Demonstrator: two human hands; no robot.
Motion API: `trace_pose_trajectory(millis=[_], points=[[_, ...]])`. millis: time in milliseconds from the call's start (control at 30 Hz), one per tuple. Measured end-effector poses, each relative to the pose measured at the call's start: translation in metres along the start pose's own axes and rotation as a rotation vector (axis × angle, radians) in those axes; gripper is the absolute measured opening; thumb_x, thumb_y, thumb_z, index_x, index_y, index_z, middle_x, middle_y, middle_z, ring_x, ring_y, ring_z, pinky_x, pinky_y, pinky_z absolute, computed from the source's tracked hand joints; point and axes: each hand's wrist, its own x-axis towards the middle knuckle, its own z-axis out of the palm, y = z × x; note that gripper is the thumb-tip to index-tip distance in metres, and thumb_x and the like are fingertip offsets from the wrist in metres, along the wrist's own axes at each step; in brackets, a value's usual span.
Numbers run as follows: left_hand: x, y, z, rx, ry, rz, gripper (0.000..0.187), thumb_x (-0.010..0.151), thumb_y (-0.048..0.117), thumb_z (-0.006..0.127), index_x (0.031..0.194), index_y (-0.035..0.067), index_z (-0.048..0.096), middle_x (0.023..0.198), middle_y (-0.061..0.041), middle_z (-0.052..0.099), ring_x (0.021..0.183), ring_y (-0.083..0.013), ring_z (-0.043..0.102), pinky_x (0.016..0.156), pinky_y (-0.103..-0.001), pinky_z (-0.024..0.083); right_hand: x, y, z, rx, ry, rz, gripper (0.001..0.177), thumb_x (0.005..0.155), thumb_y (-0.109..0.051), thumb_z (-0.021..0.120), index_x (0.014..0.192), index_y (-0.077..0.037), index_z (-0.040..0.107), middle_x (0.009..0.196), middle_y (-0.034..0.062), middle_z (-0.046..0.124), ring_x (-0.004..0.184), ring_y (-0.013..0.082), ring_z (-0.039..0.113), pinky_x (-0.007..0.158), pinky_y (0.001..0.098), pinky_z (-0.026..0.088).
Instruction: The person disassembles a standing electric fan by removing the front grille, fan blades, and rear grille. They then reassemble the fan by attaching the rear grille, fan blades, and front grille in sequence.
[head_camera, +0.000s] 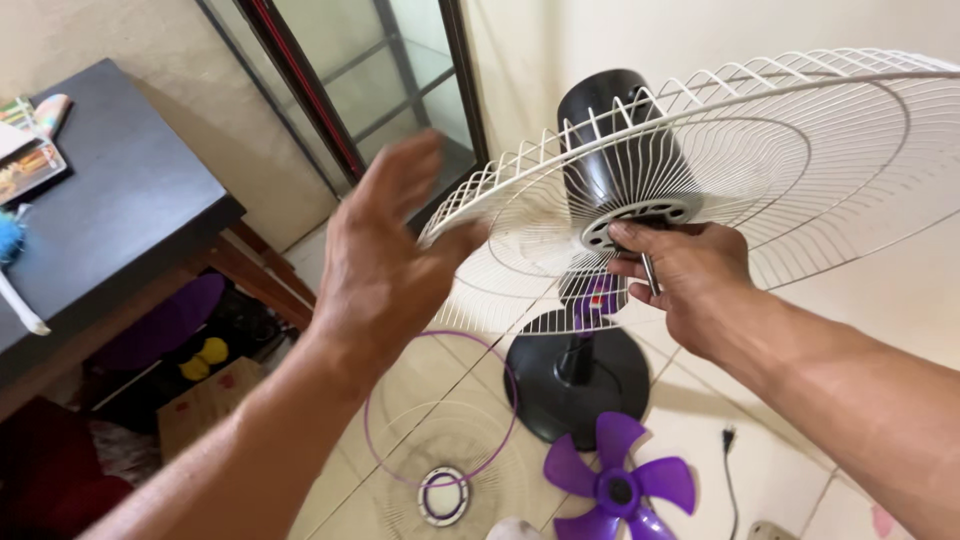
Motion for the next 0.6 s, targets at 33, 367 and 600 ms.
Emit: trace_pose_trajectory(millis=[33, 367, 600], points=[[-0.007, -0.011, 0.006, -0.119, -0.005, -0.107, 0.071, 0.083, 0.015, 0.086, 0.146, 0.007, 0.052, 0.140, -0.016, 0.062, 0.127, -0.0303, 0.060, 0.100, -0.042, 0.050, 0.000, -0.002, -0.001, -0.005, 0.010, -0.002, 0.018, 0.088, -0.013, 0.075, 0.104, -0.008, 0.069, 0.095, 0.0054, 0.077, 0.081, 0.0196, 0.071, 0.077, 0.0384, 0.049], [-0.021, -0.026, 0.048, -0.195, -0.018, -0.624, 0.038, 0.091, 0.002, 0.056, 0.119, 0.018, 0.077, 0.092, 0.001, 0.074, 0.080, -0.0099, 0.061, 0.070, -0.028, 0.049, 0.009, -0.016, -0.015, 0.195, -0.041, 0.136, 0.013, 0.097, -0.024, 0.061, 0.105, -0.016, 0.064, 0.093, 0.0035, 0.069, 0.078, 0.0163, 0.064, 0.082, 0.0446, 0.046], [-0.016, -0.017, 0.036, -0.097, -0.042, -0.764, 0.030, 0.098, 0.011, 0.055, 0.120, 0.020, 0.074, 0.093, -0.007, 0.075, 0.079, -0.0185, 0.064, 0.071, -0.039, 0.053, 0.001, -0.012, -0.018, 0.302, -0.011, 0.329, 0.034, 0.107, -0.043, 0.052, 0.115, -0.010, 0.052, 0.111, 0.0124, 0.054, 0.100, 0.0256, 0.059, 0.097, 0.0564, 0.046]])
